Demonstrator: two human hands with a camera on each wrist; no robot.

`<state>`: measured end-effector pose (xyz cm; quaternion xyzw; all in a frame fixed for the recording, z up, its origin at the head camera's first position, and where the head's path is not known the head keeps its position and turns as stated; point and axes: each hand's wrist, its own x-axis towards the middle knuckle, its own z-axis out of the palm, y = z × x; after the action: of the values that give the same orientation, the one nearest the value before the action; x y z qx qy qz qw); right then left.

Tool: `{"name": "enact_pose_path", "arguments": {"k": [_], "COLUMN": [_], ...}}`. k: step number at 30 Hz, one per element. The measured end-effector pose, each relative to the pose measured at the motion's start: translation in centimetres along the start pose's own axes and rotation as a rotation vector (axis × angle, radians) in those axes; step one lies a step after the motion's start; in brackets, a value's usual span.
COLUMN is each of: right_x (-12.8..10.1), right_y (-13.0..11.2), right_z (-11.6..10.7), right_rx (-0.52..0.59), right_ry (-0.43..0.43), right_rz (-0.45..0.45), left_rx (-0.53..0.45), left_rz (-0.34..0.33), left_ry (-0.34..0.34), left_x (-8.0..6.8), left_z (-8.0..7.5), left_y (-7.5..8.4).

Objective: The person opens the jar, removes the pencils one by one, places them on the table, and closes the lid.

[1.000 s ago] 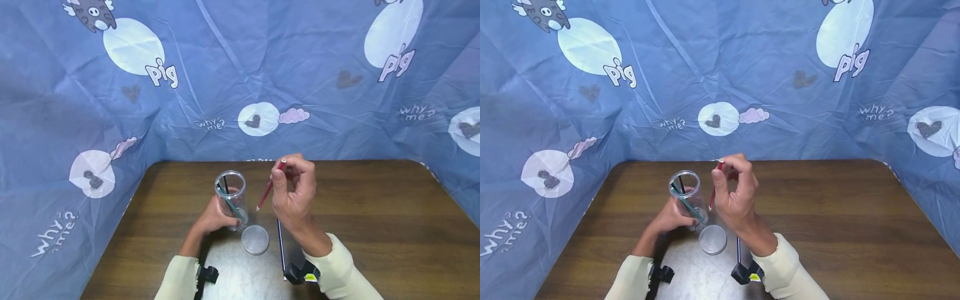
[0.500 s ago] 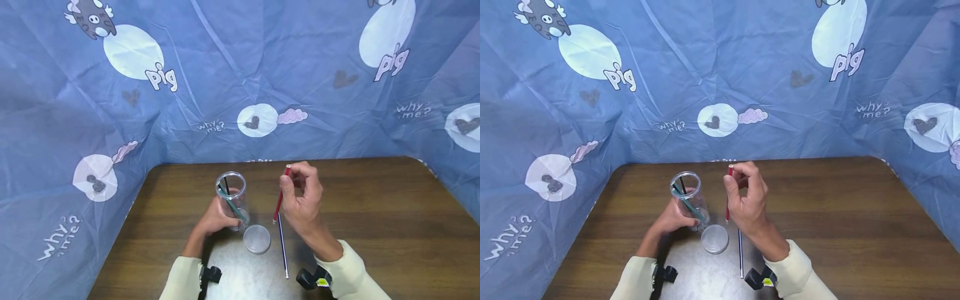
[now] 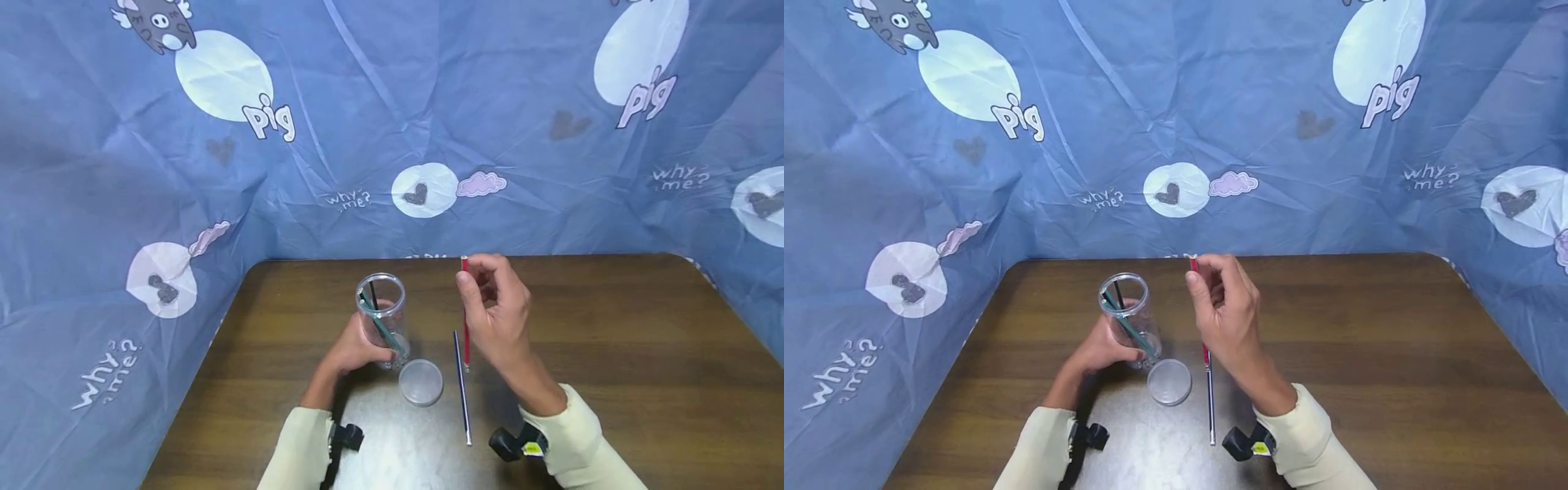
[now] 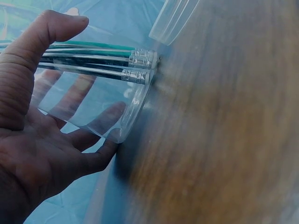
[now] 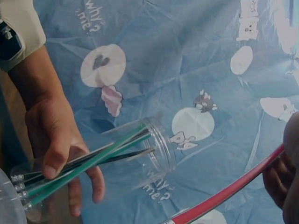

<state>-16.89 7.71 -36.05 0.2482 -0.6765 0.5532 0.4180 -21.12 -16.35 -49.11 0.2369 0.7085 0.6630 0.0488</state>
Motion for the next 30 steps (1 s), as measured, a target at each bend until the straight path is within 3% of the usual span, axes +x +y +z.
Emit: {"name": "enact_pose_path", "arguments": {"k": [10, 18, 30], "right_x": [0.1, -0.1, -1.5], "right_y": [1.5, 2.0, 4.8], "right_z": [-0.9, -2.1, -4.4], "right_rx": [-0.149, -0.234, -0.407], "right_ry": [-0.163, -0.202, -0.366], "right_rz": [0.106, 0.180, 0.390], "left_rx": [0.010, -0.011, -0.018], "left_rz": [0.027, 0.025, 0.026], "left_ry": [-0.008, -0.010, -0.014], "left_x": [0.0, 0.1, 0.3], "left_z": [0.3, 0.4, 0.0], "left_y": [-0.2, -0.3, 0.1]}}
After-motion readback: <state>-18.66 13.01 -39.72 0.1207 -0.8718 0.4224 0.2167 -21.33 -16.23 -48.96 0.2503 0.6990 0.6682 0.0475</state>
